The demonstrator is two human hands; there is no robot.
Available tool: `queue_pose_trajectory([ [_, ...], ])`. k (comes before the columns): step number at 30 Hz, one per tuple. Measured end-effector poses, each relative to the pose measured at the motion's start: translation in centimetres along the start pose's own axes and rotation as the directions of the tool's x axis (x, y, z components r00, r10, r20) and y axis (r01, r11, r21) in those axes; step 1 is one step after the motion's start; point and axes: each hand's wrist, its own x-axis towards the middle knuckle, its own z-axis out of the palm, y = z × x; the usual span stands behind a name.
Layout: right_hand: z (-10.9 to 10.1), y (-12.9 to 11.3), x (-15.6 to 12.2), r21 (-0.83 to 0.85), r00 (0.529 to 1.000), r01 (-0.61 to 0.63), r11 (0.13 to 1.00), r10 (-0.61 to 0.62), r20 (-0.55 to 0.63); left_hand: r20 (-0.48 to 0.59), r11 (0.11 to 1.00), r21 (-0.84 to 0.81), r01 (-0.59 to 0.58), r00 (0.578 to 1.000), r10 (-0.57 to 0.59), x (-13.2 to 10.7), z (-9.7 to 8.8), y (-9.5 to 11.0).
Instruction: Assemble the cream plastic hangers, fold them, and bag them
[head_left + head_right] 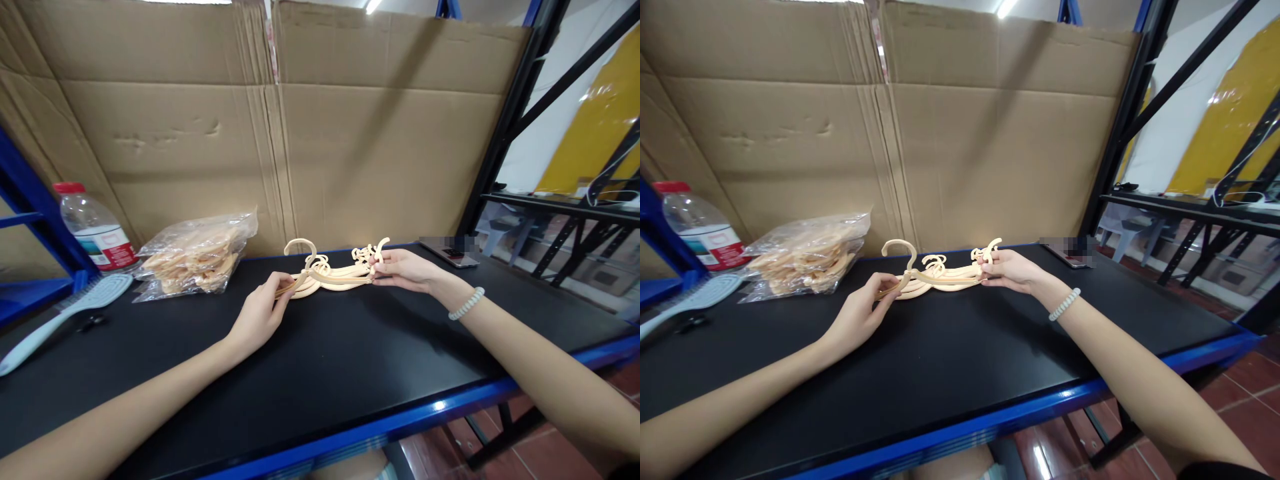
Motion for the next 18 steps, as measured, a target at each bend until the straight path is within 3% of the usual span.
queue_pose_trajectory([
  [7,0.07,0.25,0.09,-0.014,1.0,-0.013,1.0,0.013,0.024,-0.006,1.0,0.007,-0.02,1.0,0.02,0.04,-0.14,0.32],
  [13,0.45,0.01,-0.23,-0.012,0.993,-0.098,0.995,0.098,0.071,-0.003,1.0,0.003,-0.025,1.0,0.025,0.0,-0.2,0.27],
  [18,1.02,0.0,-0.15,-0.03,0.993,-0.119,0.992,0.119,0.023,-0.001,0.999,0.029,-0.038,0.999,0.038,0.01,-0.2,0.3],
])
